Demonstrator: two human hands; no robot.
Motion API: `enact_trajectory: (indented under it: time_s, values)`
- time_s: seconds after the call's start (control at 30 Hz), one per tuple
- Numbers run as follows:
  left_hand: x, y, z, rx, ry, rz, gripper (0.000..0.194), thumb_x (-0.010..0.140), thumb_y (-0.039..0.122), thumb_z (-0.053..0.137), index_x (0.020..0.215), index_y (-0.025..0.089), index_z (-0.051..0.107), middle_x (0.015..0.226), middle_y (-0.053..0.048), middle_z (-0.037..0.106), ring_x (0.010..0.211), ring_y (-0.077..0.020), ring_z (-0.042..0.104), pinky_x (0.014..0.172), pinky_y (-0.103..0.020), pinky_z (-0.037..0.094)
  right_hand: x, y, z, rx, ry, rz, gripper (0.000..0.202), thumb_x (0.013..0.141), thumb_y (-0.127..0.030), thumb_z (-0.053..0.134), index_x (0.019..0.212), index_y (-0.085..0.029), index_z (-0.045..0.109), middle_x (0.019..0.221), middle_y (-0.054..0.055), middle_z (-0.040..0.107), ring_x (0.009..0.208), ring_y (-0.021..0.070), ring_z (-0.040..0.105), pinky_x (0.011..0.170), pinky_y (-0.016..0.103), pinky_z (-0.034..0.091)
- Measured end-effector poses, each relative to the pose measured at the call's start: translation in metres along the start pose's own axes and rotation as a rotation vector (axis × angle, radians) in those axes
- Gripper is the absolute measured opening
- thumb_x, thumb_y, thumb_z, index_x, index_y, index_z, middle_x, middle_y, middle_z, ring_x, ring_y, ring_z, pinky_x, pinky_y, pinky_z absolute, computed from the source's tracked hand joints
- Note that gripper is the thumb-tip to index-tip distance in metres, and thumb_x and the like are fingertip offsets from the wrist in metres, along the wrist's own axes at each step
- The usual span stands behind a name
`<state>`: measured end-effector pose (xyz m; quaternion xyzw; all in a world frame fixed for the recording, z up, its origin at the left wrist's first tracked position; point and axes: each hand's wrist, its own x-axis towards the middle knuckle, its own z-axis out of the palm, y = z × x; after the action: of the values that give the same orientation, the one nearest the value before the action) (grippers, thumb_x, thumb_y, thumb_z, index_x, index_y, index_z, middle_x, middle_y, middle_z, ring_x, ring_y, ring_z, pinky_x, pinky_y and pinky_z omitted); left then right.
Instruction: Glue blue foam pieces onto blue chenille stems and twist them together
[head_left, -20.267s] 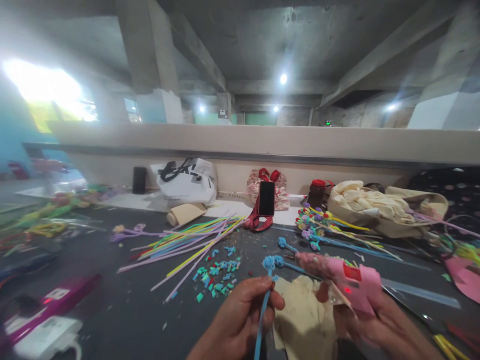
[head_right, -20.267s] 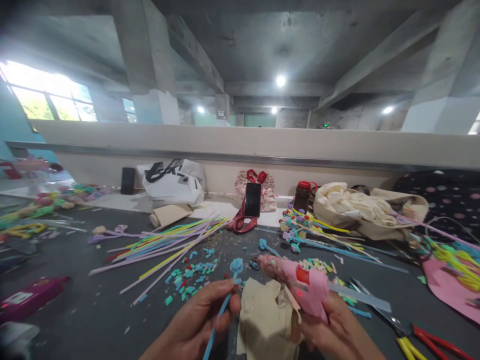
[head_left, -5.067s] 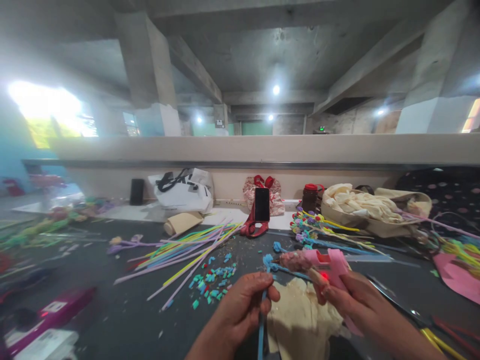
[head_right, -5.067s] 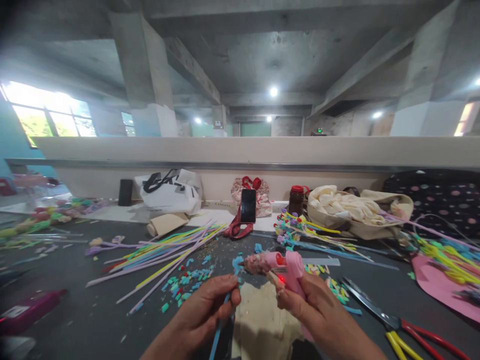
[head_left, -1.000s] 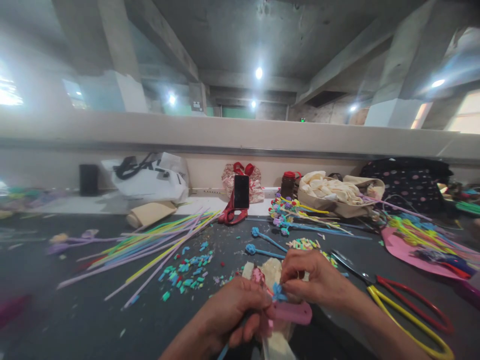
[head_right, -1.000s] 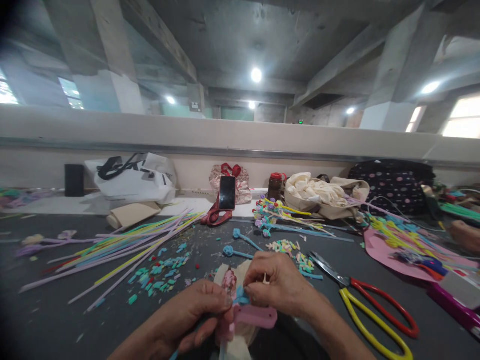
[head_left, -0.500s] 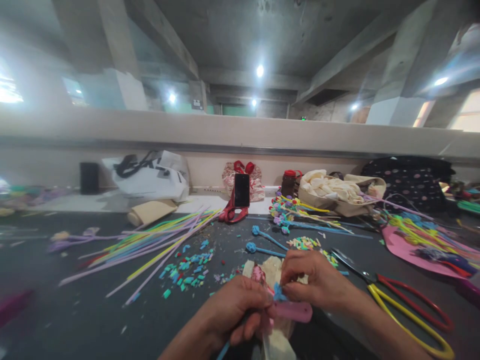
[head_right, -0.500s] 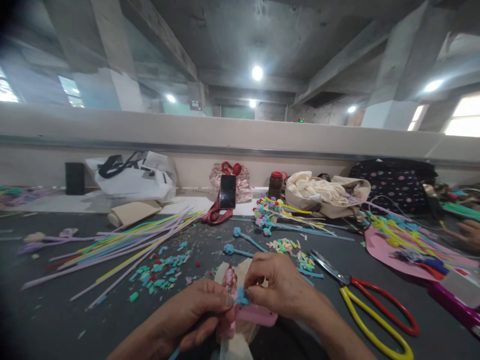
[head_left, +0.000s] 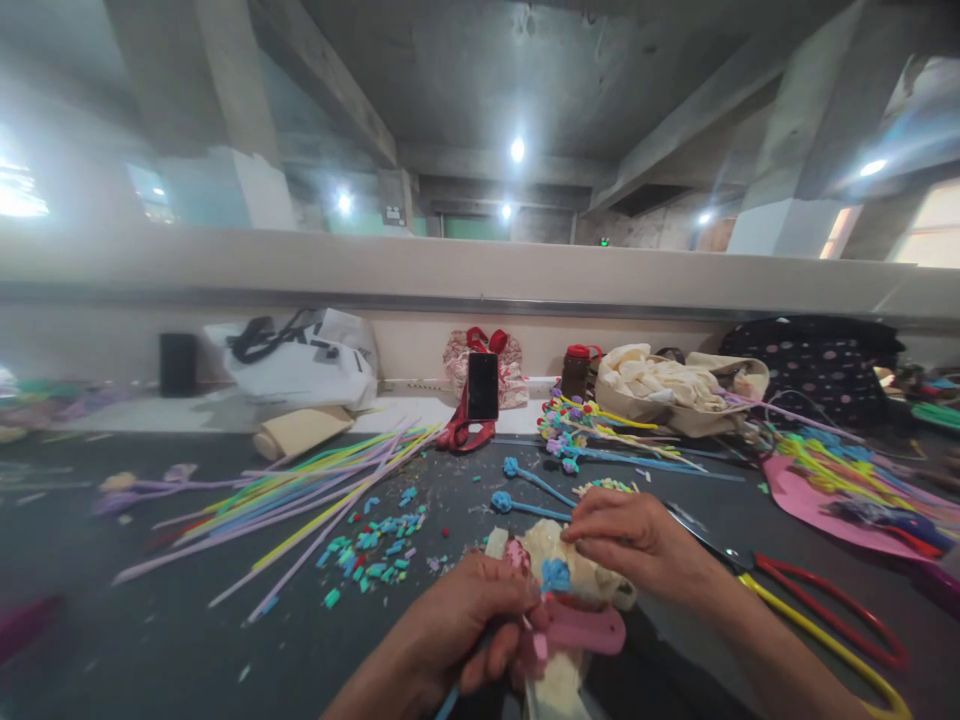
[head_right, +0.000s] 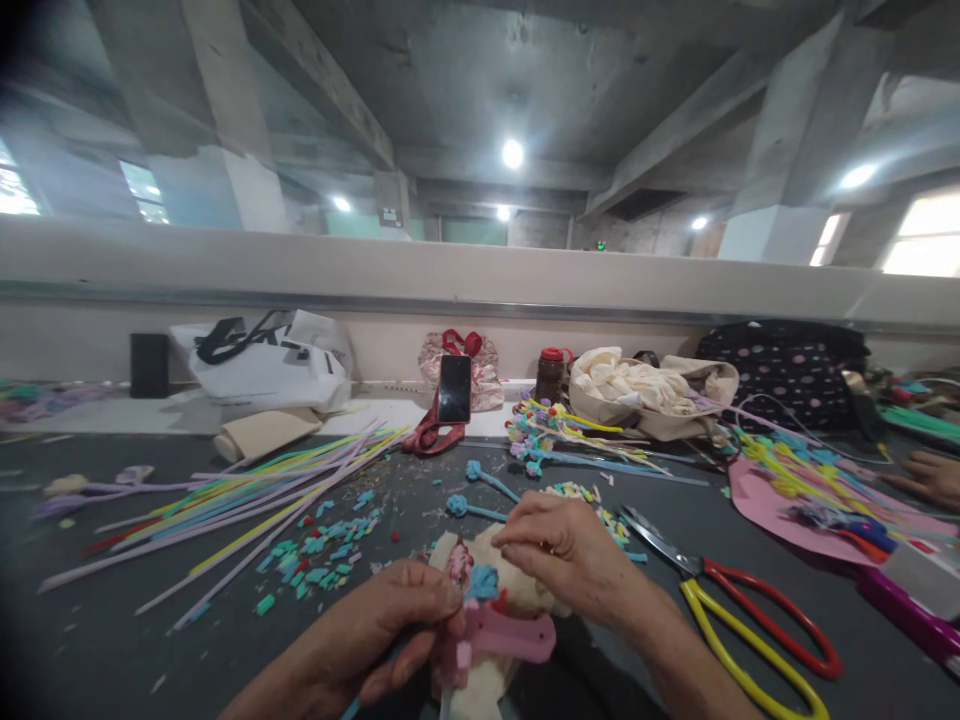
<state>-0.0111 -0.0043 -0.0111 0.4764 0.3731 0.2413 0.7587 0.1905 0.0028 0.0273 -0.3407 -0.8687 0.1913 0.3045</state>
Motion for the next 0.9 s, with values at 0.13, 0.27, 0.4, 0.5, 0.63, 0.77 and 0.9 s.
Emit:
enact_trajectory:
  time_s: [0.13,0.27,0.4,0.5,0.63,0.77,0.9]
  values:
    - [0.002,-0.001,-0.003,-0.122,-0.061,0.106,0.027,0.073,0.028,0.047,0.061,0.008,0.060,0.029,0.002,0.046,0.019,-0.0035,0.030,0.025,-0.015,0.014,0.001,0.001,-0.002,-0.003,0.158,0.043,0.018,0.078,-0.017,0.050,0.084,-0.017,0.067,0.079,0.006,0.061,0.075,0.0150,0.056,0.067,0.025,0.043]
    - [0.000,-0.002,-0.003,-0.312,0.001,0.181,0.021,0.072,0.031,0.052,0.065,0.011,0.058,0.046,0.000,0.053,0.036,-0.0052,0.044,0.035,-0.015,0.028,0.002,-0.002,0.003,0.008,0.210,0.081,0.018,0.078,-0.015,0.049,0.083,-0.017,0.066,0.076,0.006,0.062,0.073,0.0147,0.056,0.064,0.024,0.042]
    - [-0.003,0.001,0.002,-0.380,0.107,0.277,0.019,0.069,0.030,0.054,0.061,0.012,0.058,0.071,-0.003,0.058,0.050,-0.0085,0.050,0.044,-0.019,0.036,0.003,-0.009,0.014,0.046,0.169,0.135,0.019,0.078,-0.019,0.049,0.076,-0.017,0.067,0.066,0.003,0.060,0.064,0.0130,0.054,0.058,0.022,0.040]
    - [-0.005,0.004,0.005,-0.413,0.137,0.332,0.015,0.067,0.025,0.056,0.059,0.013,0.058,0.081,-0.004,0.059,0.061,-0.0120,0.053,0.053,-0.022,0.040,0.006,-0.015,0.027,0.219,0.112,0.245,0.020,0.076,-0.024,0.050,0.067,-0.015,0.066,0.059,0.000,0.056,0.051,0.0097,0.051,0.047,0.018,0.037]
    - [-0.006,0.007,0.007,-0.523,0.236,0.332,0.017,0.068,0.028,0.057,0.072,0.013,0.062,0.070,-0.004,0.060,0.059,-0.0122,0.053,0.057,-0.023,0.041,0.015,-0.020,0.055,0.623,0.011,0.395,0.025,0.073,-0.032,0.050,0.062,-0.014,0.062,0.054,-0.002,0.053,0.043,0.0072,0.046,0.040,0.017,0.031]
    - [-0.003,0.006,0.004,-0.610,0.278,0.352,0.019,0.066,0.027,0.059,0.073,0.011,0.063,0.069,-0.006,0.062,0.060,-0.0136,0.056,0.057,-0.023,0.041,0.026,-0.017,0.084,0.892,0.047,0.469,0.023,0.066,-0.032,0.058,0.055,-0.012,0.057,0.045,-0.006,0.041,0.039,0.0043,0.037,0.041,0.016,0.026]
    - [0.000,0.005,0.003,-0.640,0.236,0.327,0.020,0.065,0.029,0.060,0.072,0.011,0.064,0.061,-0.006,0.062,0.057,-0.0162,0.057,0.057,-0.026,0.042,0.032,-0.016,0.094,0.990,0.050,0.484,0.022,0.063,-0.032,0.059,0.053,-0.013,0.052,0.040,-0.007,0.039,0.034,0.0035,0.034,0.036,0.015,0.024]
